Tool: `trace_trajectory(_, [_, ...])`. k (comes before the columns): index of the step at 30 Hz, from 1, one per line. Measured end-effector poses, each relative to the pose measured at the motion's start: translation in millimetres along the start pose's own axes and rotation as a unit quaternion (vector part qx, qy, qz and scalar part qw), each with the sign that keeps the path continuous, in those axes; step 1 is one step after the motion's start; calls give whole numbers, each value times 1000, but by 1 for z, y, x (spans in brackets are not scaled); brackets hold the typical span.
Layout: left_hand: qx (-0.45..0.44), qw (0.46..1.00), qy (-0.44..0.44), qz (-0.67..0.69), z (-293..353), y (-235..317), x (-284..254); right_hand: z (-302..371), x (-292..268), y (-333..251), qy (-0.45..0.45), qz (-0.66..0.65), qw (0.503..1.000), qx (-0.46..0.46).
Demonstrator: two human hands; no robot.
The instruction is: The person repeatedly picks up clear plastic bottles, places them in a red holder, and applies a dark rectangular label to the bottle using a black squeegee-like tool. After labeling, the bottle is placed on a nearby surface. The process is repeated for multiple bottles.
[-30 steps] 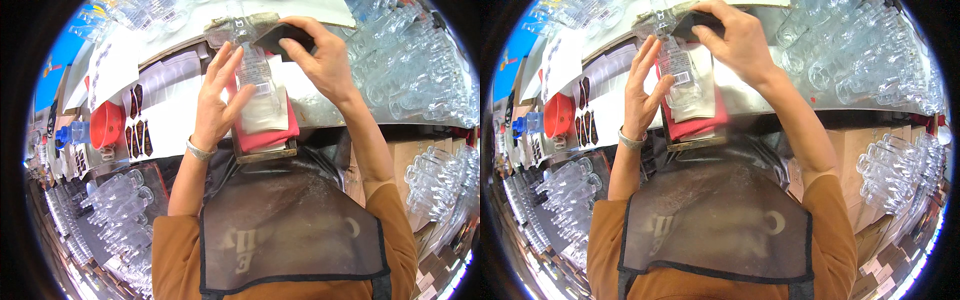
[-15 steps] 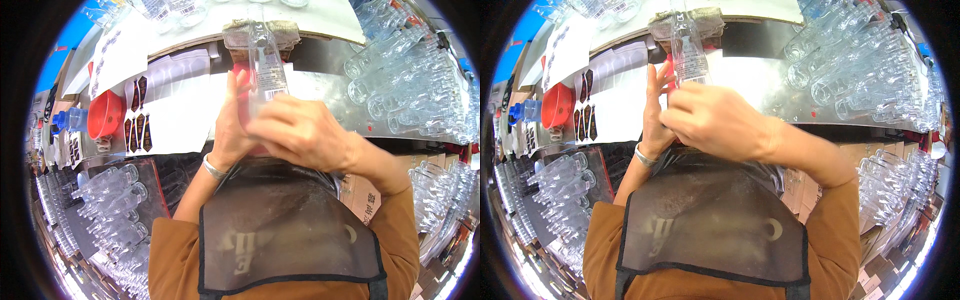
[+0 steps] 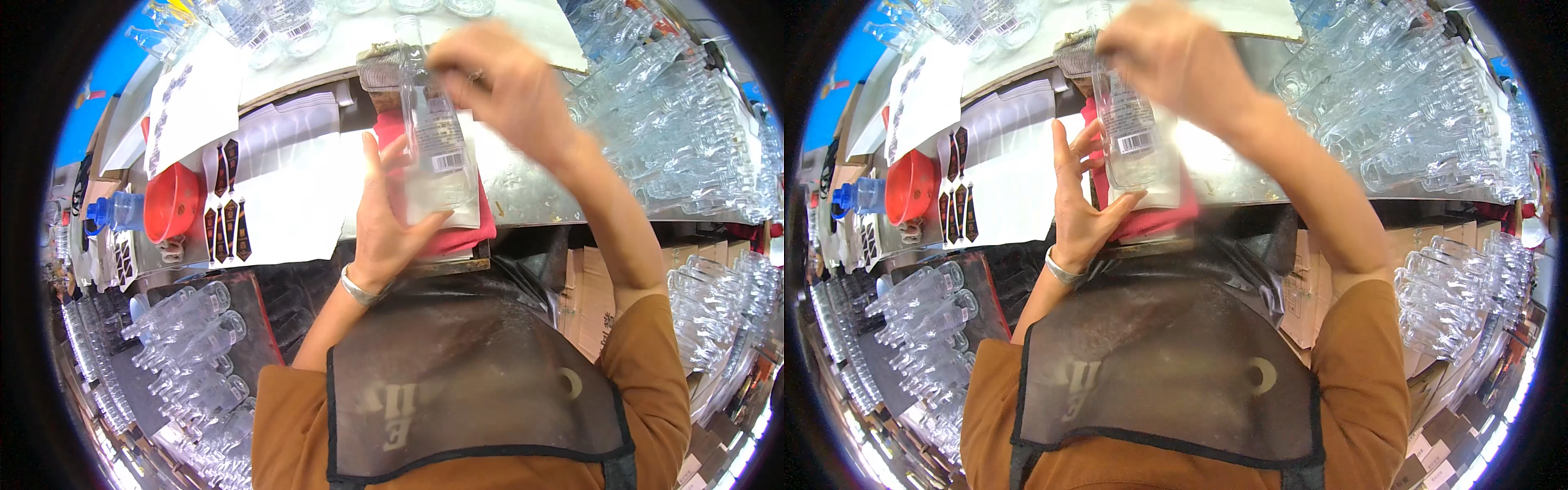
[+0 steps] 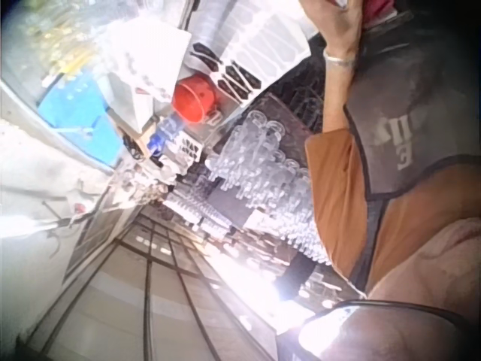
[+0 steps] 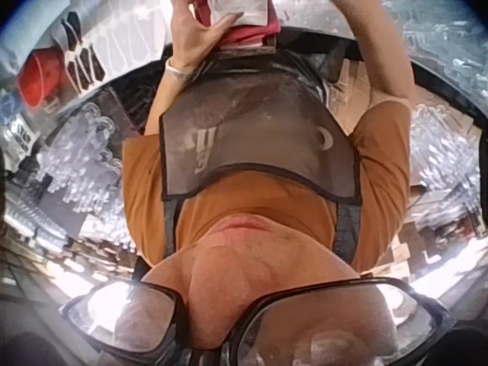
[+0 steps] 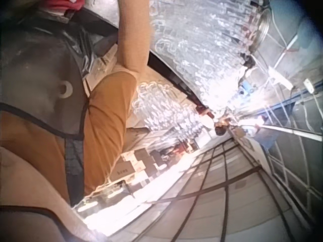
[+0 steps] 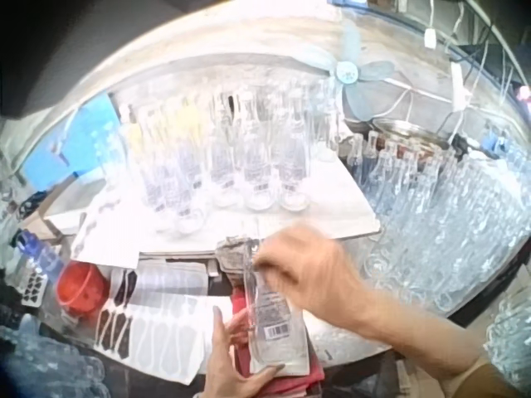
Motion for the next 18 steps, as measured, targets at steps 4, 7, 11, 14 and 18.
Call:
trace_trajectory(4, [-11,1000,-7,12,4,-17,-6,34,0,-42,-125,-161,977,-55])
trace_trajectory(7, [-40,997,-29,61,4,-12,-5,11,4,10,-58,-134,982,119])
trace_trajectory(11, [-24,996,-52,67,3,-24,-11,40,12,-16,33,-154,987,-7])
trace_trajectory(14, [-57,989,-87,103,7,-27,-14,56,-2,-37,-76,-233,969,14])
trace_trajectory(18, [-55,991,-91,76,4,-30,-13,49,-2,21,32,-221,957,184])
Point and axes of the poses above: each hand's wrist, its own z-axis away from the middle knuckle, its own x-axis out of the palm, y = z × x, the point moved 1 cm from there along -z, towards the middle knuckle, and after that the axes turned 6 degrees about y, right-handed, at the moved point
